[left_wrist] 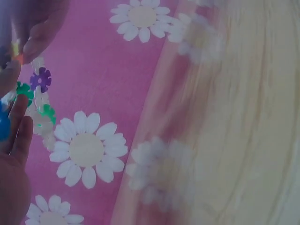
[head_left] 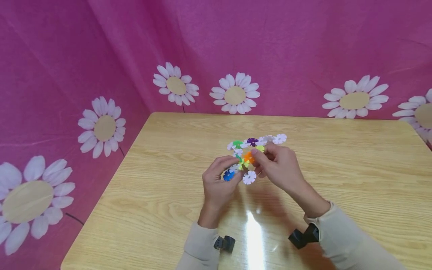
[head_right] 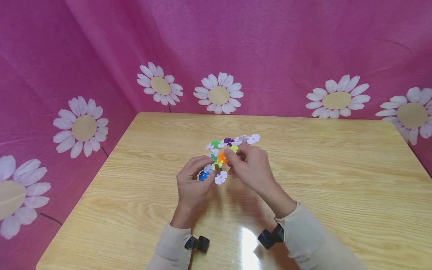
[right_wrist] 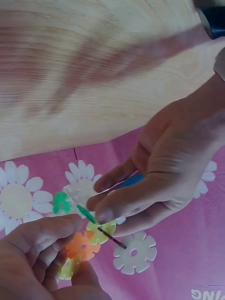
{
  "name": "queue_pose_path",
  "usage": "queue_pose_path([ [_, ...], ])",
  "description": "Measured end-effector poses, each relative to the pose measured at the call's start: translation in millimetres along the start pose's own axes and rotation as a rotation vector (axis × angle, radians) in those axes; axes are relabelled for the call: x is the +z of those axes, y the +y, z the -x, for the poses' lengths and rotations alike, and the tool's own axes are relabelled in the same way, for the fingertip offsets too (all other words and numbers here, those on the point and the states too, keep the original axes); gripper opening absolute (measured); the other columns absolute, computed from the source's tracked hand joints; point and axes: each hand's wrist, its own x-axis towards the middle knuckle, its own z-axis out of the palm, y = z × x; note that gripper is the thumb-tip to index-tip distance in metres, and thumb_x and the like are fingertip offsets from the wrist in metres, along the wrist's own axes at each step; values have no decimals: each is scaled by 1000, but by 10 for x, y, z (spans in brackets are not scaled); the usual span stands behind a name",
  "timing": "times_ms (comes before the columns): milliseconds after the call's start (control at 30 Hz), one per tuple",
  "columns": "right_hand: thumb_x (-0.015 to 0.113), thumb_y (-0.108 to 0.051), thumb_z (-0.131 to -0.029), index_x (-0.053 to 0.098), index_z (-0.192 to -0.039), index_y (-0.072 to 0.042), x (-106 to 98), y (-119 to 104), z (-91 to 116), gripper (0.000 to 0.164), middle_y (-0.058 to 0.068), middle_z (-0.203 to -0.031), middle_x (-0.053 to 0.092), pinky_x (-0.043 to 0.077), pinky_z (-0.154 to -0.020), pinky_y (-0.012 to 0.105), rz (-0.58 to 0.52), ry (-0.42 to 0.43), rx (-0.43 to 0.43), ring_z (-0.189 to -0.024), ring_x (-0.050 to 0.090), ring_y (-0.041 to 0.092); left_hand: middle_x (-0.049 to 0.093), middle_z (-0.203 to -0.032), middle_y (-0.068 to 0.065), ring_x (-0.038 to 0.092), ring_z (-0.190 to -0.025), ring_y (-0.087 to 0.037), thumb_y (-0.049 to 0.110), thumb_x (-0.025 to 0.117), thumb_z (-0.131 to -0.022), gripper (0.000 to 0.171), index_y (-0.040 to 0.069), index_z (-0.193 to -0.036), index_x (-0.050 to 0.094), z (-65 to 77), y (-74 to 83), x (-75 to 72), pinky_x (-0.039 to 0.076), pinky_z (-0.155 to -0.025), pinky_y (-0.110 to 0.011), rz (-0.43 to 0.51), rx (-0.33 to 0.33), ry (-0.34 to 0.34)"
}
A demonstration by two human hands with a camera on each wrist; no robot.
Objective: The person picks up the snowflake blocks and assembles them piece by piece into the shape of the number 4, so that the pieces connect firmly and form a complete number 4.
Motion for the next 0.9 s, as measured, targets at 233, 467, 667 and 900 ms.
queue_pose_path([
  [233, 63, -23, -100, 67, -92, 3, -121, 48, 19, 27, 10, -78, 71, 57, -57, 33, 35, -36, -32, -66, 69, 20, 69, -103, -19, 69, -91, -31, -13, 87, -65, 49, -7, -110, 69, -9, -18, -149, 57, -81, -43, 80, 8, -84],
  [467, 62, -18, -101, 69, -91, -2, -222, 89, 34, 21, 7, -78, 72, 57, -61, 34, 59, -135, -75, -67, 69, 18, 67, -96, -25, 66, -83, -41, -16, 74, -79, 31, -13, -110, 66, -138, 166, -323, 58, -71, -44, 3, -92, -42],
  [667, 60, -13, -102, 70, -87, -6, -308, 133, 76, 19, 2, -75, 70, 55, -62, 35, 88, -217, -139, -64, 65, 18, 67, -91, -21, 66, -80, -32, -11, 73, -84, 26, -13, -109, 67, -206, 336, -396, 57, -70, -37, -88, -194, -42],
  [900, 59, -10, -102, 67, -84, -4, -338, 205, 81, 20, 3, -76, 69, 57, -62, 36, 20, -292, -144, -65, 67, 21, 67, -92, -16, 66, -81, -30, 0, 69, -93, 25, -5, -118, 68, -112, 87, -434, 53, -67, -27, -77, -353, -96],
])
